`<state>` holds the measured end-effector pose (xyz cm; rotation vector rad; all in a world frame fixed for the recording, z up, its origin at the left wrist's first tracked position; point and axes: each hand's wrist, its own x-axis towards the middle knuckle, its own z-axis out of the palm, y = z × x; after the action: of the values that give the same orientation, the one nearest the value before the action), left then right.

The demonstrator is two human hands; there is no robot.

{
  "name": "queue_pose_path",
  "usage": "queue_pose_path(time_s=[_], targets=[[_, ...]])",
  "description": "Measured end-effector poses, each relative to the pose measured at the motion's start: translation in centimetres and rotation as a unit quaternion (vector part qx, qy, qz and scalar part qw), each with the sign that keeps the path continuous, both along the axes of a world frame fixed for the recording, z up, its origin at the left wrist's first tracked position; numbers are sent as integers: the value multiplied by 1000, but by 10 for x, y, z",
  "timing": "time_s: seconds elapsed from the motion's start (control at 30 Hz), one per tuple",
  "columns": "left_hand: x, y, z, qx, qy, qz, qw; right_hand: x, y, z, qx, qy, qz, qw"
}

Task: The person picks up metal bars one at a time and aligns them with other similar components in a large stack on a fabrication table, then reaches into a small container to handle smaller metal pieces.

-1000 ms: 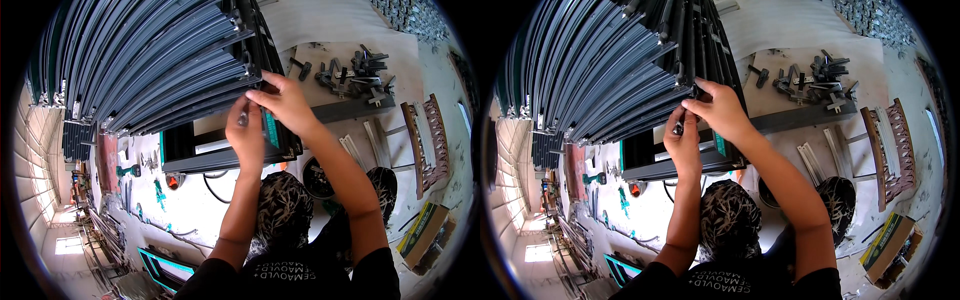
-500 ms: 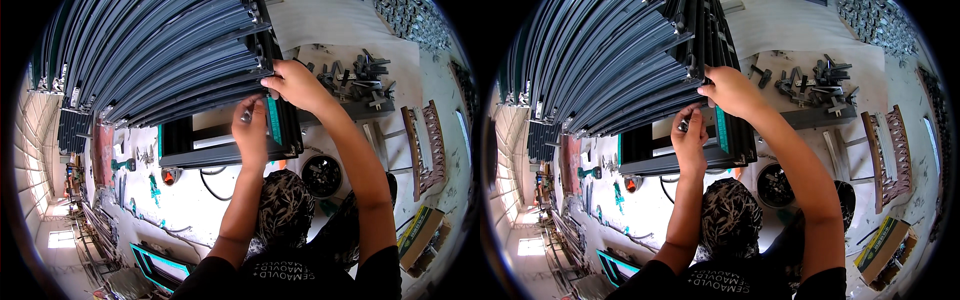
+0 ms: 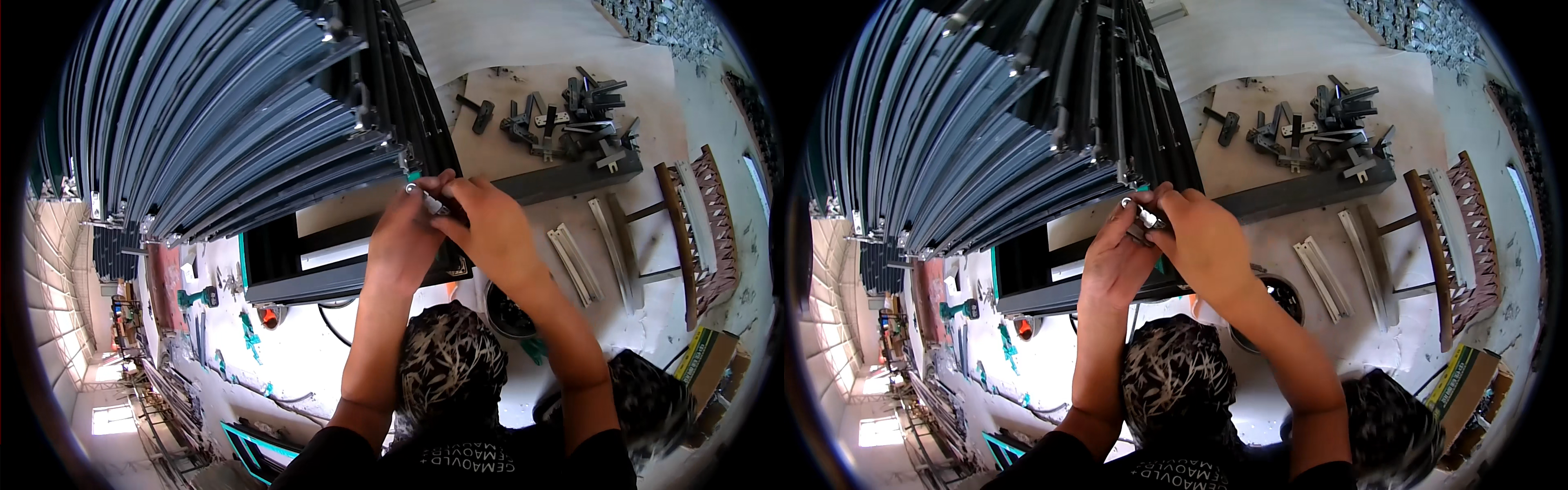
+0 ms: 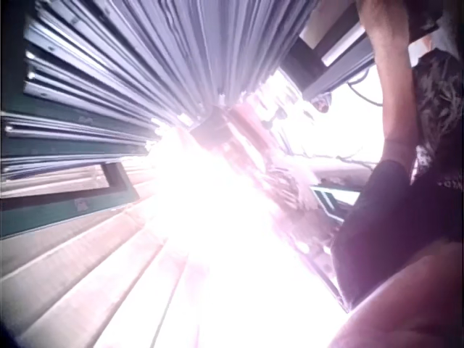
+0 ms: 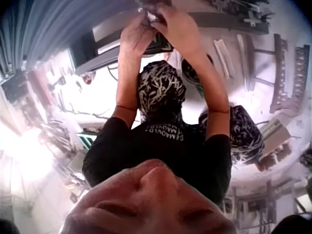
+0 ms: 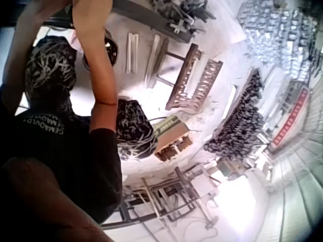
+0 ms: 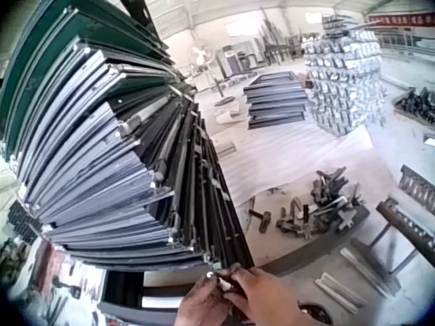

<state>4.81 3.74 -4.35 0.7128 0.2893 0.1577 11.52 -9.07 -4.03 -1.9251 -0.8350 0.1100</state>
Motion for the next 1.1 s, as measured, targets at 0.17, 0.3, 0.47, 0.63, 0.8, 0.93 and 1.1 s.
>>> queue_pose_path(time_s=[0.17, 0.3, 0.47, 0.63, 0.8, 0.93, 1.1], targets=[[2, -1, 0, 71, 21, -47, 996, -3, 1, -30, 108, 88, -13, 990], [-4, -11, 9, 180, 103, 28, 978, -7, 1, -39, 174, 296, 2, 939], [-13, 1, 1, 230, 105, 68, 965, -25, 20, -45, 245, 210, 25, 946], [-34, 4, 15, 269, 153, 11, 951, -39, 28, -45, 357, 467, 107, 802], [-27, -1, 15, 408, 129, 123, 895, -22, 42, -41, 394, 319, -48, 860], [-13, -10, 10, 420, 129, 114, 891, -4, 54, -48, 351, 329, -20, 876], [-2, -14, 9, 417, 156, 121, 887, 2, 60, -50, 354, 265, -35, 896]])
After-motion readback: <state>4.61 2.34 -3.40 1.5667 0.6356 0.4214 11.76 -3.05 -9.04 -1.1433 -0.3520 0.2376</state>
